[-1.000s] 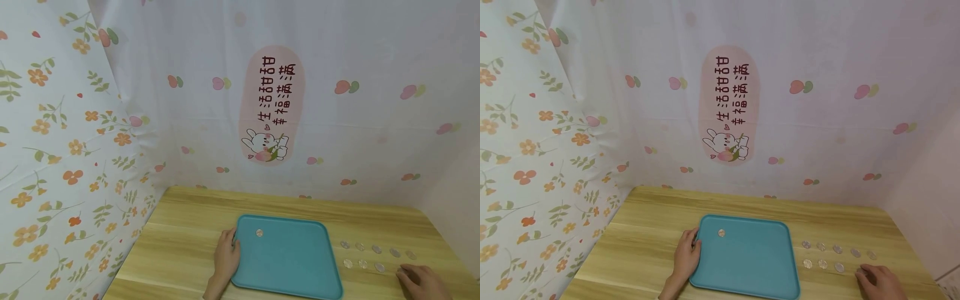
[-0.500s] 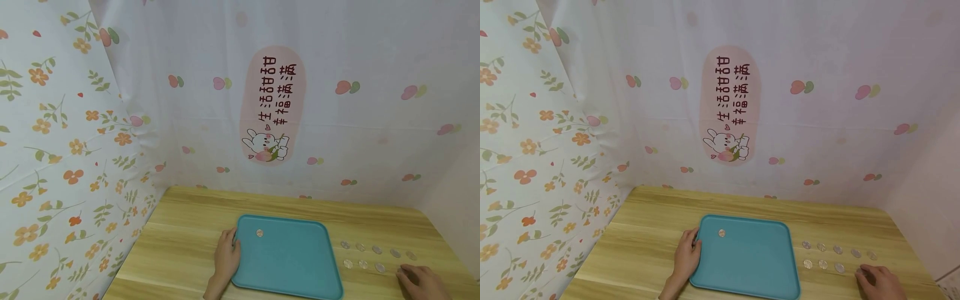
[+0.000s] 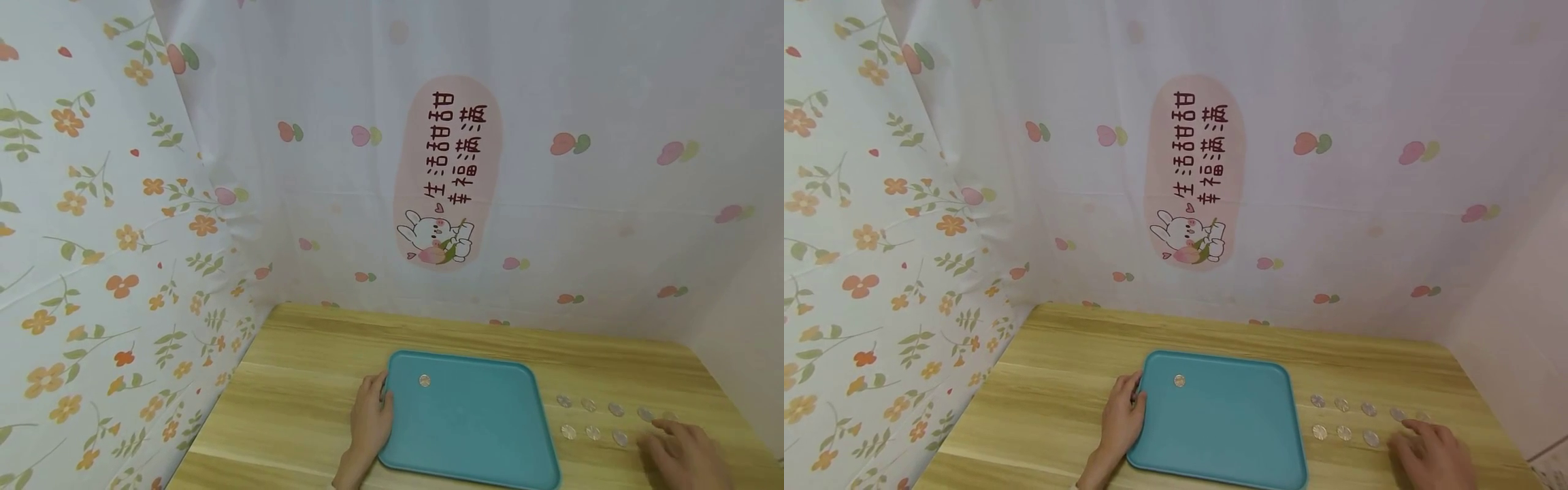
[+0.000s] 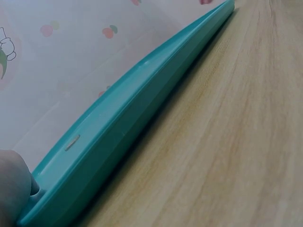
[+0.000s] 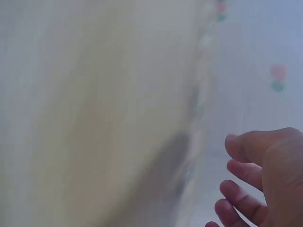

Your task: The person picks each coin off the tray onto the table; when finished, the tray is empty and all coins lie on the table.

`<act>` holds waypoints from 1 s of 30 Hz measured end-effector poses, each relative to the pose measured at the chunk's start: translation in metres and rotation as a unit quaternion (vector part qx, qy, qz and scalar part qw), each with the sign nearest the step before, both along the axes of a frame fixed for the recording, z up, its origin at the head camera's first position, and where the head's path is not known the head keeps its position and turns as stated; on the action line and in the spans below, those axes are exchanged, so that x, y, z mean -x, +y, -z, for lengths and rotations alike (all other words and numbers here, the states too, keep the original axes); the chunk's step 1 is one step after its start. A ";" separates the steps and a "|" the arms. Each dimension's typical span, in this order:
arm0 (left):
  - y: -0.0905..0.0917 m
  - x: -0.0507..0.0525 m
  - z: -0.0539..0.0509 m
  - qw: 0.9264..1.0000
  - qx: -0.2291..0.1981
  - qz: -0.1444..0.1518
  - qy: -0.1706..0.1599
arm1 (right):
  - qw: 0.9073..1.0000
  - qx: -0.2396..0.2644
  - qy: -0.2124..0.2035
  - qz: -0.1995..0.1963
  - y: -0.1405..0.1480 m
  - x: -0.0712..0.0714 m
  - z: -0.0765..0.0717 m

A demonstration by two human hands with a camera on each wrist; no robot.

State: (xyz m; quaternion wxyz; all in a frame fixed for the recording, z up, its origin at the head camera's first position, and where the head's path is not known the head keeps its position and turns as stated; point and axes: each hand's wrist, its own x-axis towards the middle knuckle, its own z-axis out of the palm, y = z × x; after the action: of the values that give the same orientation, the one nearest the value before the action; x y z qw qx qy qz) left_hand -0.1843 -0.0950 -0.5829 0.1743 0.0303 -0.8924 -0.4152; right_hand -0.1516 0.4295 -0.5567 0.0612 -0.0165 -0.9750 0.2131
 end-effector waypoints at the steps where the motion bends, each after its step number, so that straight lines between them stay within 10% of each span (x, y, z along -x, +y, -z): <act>1: 0.000 0.000 0.000 1.000 -0.001 -0.001 0.001 | 1.000 0.011 0.023 0.000 -0.008 0.001 -0.004; 10: -0.001 0.000 -0.001 1.000 -0.001 -0.002 0.002 | 0.993 0.057 0.067 -0.074 -0.116 0.033 -0.045; 21: 0.001 -0.001 0.001 1.000 -0.004 0.001 0.007 | 0.980 0.040 0.062 -0.185 -0.236 0.071 -0.049; 30: 0.000 -0.001 -0.002 1.000 -0.005 0.005 0.010 | 0.975 0.038 -0.021 -0.217 -0.289 0.086 -0.039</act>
State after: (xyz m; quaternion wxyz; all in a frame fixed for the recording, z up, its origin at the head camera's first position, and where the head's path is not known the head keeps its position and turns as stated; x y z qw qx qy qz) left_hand -0.1833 -0.0945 -0.5808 0.1812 0.0227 -0.8886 -0.4208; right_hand -0.2374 0.1401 -0.5172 -0.0074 0.1890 -0.9476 0.2575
